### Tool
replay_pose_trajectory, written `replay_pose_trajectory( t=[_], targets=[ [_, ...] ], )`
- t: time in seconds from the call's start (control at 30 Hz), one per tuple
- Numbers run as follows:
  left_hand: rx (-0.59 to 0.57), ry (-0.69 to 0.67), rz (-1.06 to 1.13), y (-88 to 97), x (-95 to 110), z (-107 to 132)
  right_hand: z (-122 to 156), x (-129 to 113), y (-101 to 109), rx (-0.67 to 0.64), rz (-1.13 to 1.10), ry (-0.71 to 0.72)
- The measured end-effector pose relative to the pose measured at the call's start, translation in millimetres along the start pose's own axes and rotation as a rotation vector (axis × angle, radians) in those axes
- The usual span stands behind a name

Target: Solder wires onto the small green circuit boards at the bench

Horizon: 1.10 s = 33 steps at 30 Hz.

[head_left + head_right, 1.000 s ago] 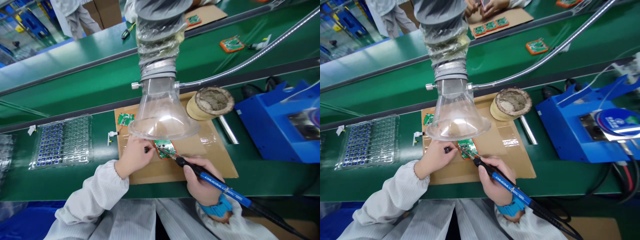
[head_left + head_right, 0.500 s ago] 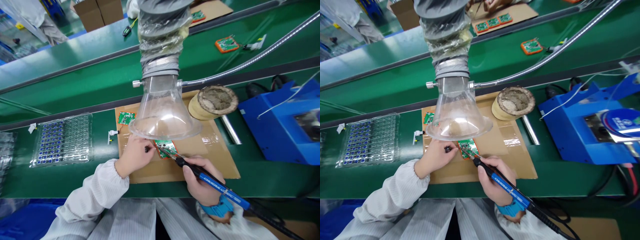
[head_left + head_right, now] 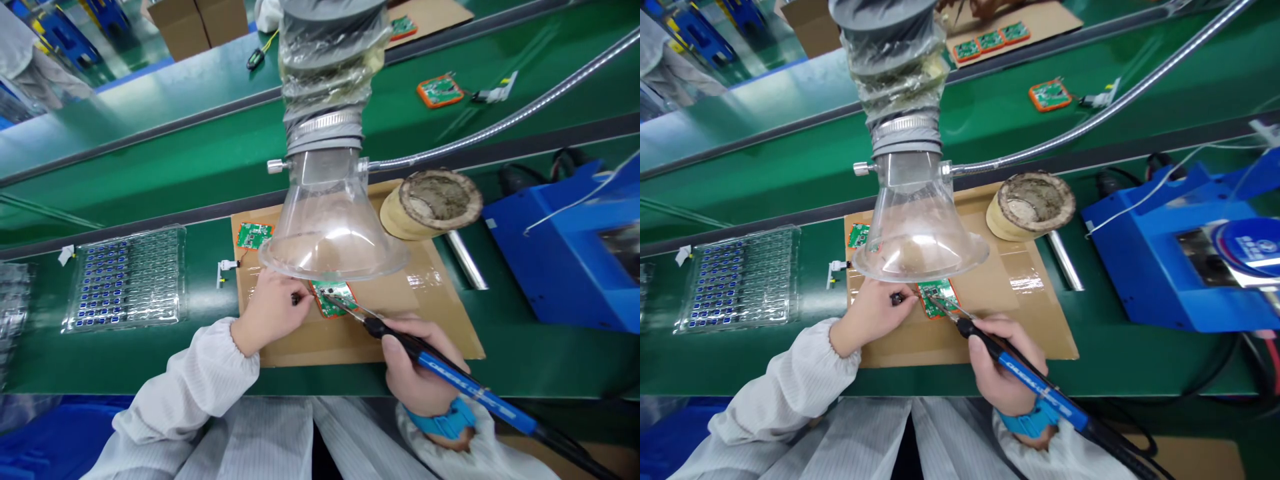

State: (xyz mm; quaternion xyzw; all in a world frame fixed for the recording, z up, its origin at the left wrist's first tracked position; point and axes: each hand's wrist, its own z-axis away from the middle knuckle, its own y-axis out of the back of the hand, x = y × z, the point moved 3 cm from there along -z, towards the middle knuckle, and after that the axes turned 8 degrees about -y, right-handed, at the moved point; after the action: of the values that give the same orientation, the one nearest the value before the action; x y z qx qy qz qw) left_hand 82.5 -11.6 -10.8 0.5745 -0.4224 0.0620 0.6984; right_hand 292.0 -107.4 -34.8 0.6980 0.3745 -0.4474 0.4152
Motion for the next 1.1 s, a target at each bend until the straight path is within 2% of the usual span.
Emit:
replay_pose_trajectory(
  t=[0.1, 0.2, 0.37, 0.5, 0.57, 0.63, 0.73, 0.8, 0.87, 0.93, 0.97, 1.0, 1.03, 1.07, 1.1],
  targets=[
    [-0.008, 0.013, -0.004, 0.0, 0, 0, -8, 5, 8, 0.163, -0.078, -0.045],
    [-0.015, 0.025, -0.008, 0.5, -1, 0, -16, 11, 14, 0.253, -0.1, -0.125],
    [-0.066, -0.033, -0.104, -1.2, 1, 3, -21, 16, 12, 0.231, -0.103, -0.21],
    [-0.084, -0.083, -0.176, 3.6, 11, 10, -22, 16, 11, 0.231, -0.107, -0.207],
    [-0.074, -0.048, -0.044, 16.4, 13, 17, -23, 15, 12, 0.235, -0.11, -0.205],
    [-0.105, 0.043, 0.182, 36.9, 10, 25, -24, 14, 13, 0.243, -0.085, -0.2],
    [-0.143, 0.253, 0.507, 79.7, -13, 34, -27, 12, 14, 0.237, -0.049, -0.177],
    [-0.075, 0.37, 0.633, 112.9, -39, 33, -28, 12, 14, 0.224, -0.045, -0.162],
    [0.085, 0.43, 0.671, 144.8, -69, 22, -28, 12, 14, 0.216, -0.049, -0.153],
    [0.373, 0.445, 0.562, 171.7, -94, 8, -29, 12, 13, 0.219, -0.04, -0.148],
    [0.547, 0.435, 0.42, 181.4, -102, 1, -29, 12, 13, 0.227, -0.033, -0.146],
    [0.701, 0.413, 0.234, 186.5, -104, -3, -29, 12, 13, 0.233, -0.031, -0.145],
    [0.796, 0.387, 0.04, 185.2, -102, -7, -30, 12, 12, 0.237, -0.033, -0.147],
    [0.799, 0.367, -0.124, 177.0, -96, -11, -30, 12, 12, 0.241, -0.038, -0.148],
    [0.718, 0.357, -0.242, 162.9, -89, -14, -30, 11, 12, 0.247, -0.041, -0.146]
  ],
)
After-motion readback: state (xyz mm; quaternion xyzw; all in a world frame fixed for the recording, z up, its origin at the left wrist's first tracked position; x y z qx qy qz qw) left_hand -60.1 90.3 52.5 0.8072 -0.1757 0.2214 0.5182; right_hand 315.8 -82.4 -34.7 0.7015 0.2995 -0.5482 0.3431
